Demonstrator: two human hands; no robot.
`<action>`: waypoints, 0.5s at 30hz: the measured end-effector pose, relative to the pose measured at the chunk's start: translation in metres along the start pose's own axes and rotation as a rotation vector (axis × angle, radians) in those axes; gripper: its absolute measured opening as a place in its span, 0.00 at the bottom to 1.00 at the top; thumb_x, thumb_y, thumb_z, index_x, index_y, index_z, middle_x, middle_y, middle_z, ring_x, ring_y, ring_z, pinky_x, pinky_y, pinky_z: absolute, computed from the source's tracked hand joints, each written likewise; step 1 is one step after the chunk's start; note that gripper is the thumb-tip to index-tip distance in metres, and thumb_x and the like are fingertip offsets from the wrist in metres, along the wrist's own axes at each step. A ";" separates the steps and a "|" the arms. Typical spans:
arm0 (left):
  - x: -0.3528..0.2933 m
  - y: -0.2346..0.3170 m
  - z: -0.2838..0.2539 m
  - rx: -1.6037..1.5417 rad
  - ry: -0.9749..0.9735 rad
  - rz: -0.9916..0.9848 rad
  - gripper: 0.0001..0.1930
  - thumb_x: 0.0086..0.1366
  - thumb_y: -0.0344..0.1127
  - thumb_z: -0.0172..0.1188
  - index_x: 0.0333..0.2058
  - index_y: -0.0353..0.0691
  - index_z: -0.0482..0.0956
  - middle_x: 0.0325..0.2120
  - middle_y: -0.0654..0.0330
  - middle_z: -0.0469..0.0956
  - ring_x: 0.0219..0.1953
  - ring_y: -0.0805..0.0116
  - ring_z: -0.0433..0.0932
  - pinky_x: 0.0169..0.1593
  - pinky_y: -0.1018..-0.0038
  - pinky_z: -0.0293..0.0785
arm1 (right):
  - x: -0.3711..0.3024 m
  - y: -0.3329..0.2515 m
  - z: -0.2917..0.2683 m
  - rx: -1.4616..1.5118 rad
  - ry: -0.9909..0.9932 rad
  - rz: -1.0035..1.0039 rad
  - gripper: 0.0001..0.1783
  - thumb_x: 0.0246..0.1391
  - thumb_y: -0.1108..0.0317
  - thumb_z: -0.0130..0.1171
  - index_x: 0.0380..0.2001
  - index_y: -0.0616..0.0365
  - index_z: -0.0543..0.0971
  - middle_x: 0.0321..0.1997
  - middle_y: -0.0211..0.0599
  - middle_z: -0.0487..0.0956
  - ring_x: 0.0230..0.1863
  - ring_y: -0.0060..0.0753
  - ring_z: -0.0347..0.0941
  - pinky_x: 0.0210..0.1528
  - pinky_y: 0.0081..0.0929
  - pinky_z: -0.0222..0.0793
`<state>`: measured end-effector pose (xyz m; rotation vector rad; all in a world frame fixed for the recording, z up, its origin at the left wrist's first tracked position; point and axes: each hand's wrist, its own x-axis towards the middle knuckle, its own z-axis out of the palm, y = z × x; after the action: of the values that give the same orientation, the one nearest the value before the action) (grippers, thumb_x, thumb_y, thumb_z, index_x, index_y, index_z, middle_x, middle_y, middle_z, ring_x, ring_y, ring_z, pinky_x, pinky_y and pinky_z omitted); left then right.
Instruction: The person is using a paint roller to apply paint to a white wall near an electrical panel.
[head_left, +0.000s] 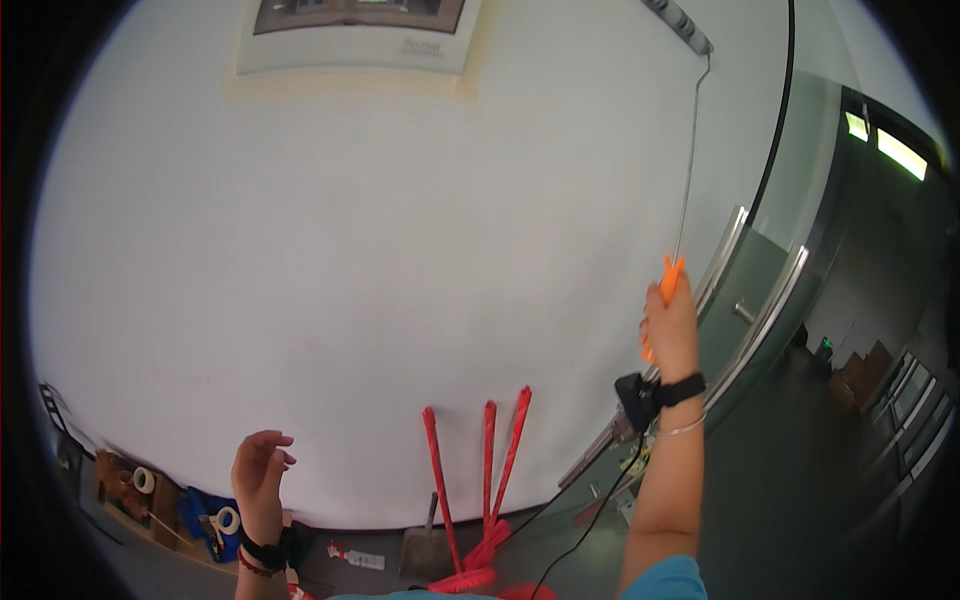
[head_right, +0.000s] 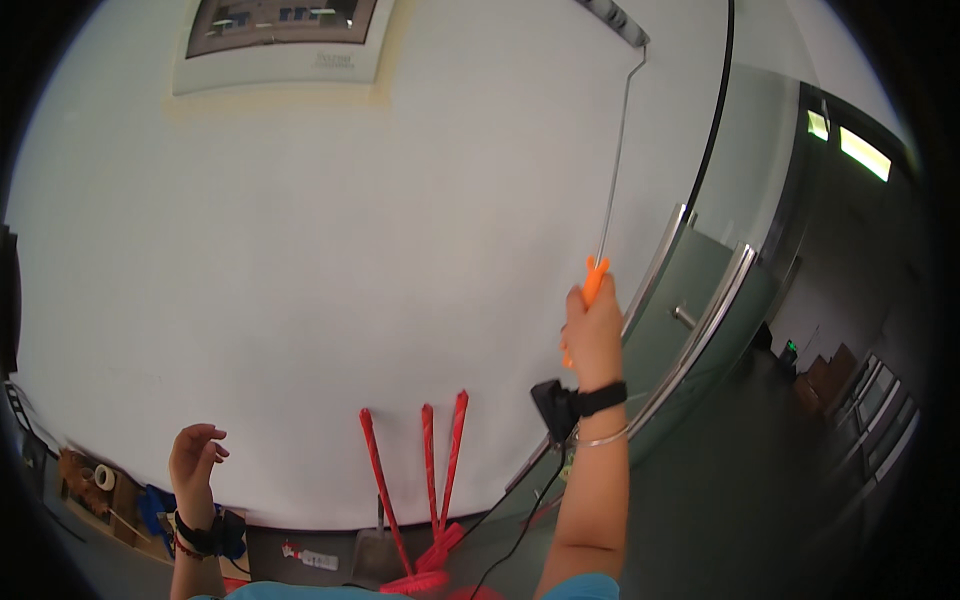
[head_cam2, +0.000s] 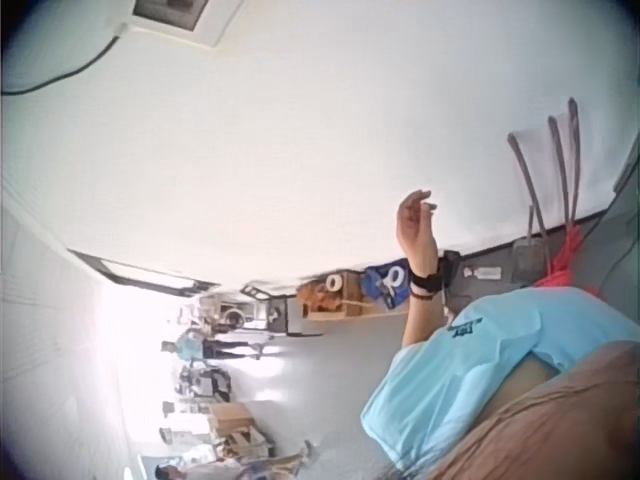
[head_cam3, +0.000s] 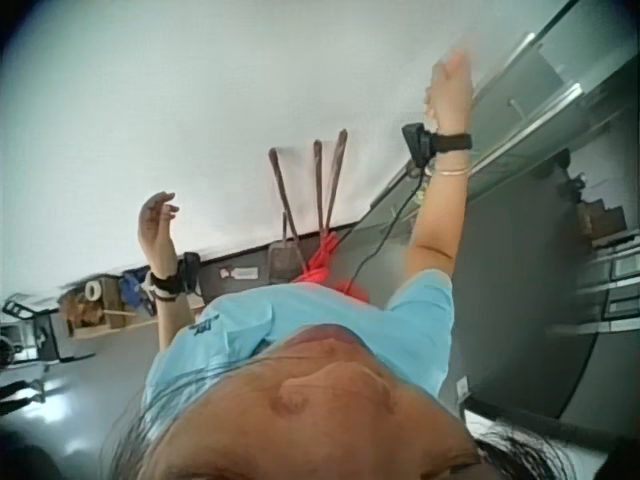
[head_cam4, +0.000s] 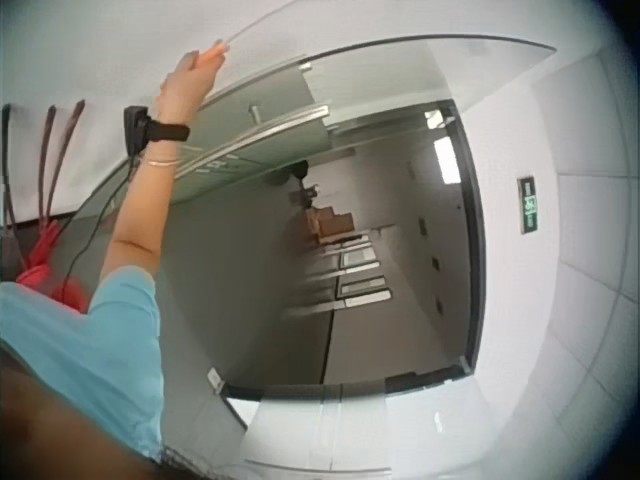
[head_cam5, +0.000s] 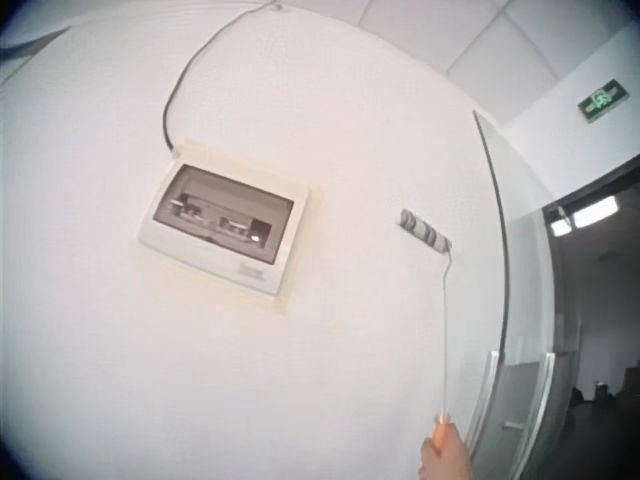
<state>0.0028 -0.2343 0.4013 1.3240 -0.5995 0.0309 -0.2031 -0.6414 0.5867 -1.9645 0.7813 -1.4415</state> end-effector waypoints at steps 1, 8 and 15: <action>-0.001 0.000 0.000 0.004 -0.007 -0.017 0.09 0.67 0.28 0.53 0.44 0.33 0.72 0.38 0.57 0.78 0.34 0.74 0.74 0.40 0.79 0.71 | -0.021 0.005 0.002 -0.007 -0.006 0.032 0.13 0.62 0.69 0.49 0.47 0.62 0.65 0.18 0.33 0.69 0.10 0.26 0.65 0.12 0.26 0.62; -0.008 0.002 0.005 -0.041 -0.071 -0.019 0.10 0.66 0.26 0.52 0.46 0.33 0.73 0.40 0.57 0.78 0.35 0.73 0.74 0.41 0.78 0.70 | -0.154 0.076 0.014 -0.025 -0.082 0.230 0.19 0.62 0.70 0.50 0.55 0.59 0.66 0.17 0.31 0.69 0.12 0.23 0.64 0.14 0.25 0.61; -0.015 0.007 0.006 -0.049 -0.082 -0.034 0.11 0.66 0.28 0.52 0.46 0.34 0.73 0.39 0.56 0.78 0.34 0.73 0.75 0.41 0.77 0.70 | -0.265 0.149 0.030 -0.186 -0.149 0.287 0.17 0.59 0.66 0.53 0.48 0.64 0.68 0.32 0.62 0.77 0.35 0.67 0.73 0.32 0.49 0.69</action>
<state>-0.0148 -0.2331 0.4016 1.2924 -0.6437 -0.0660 -0.2576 -0.5414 0.3033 -1.9711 1.1100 -1.0754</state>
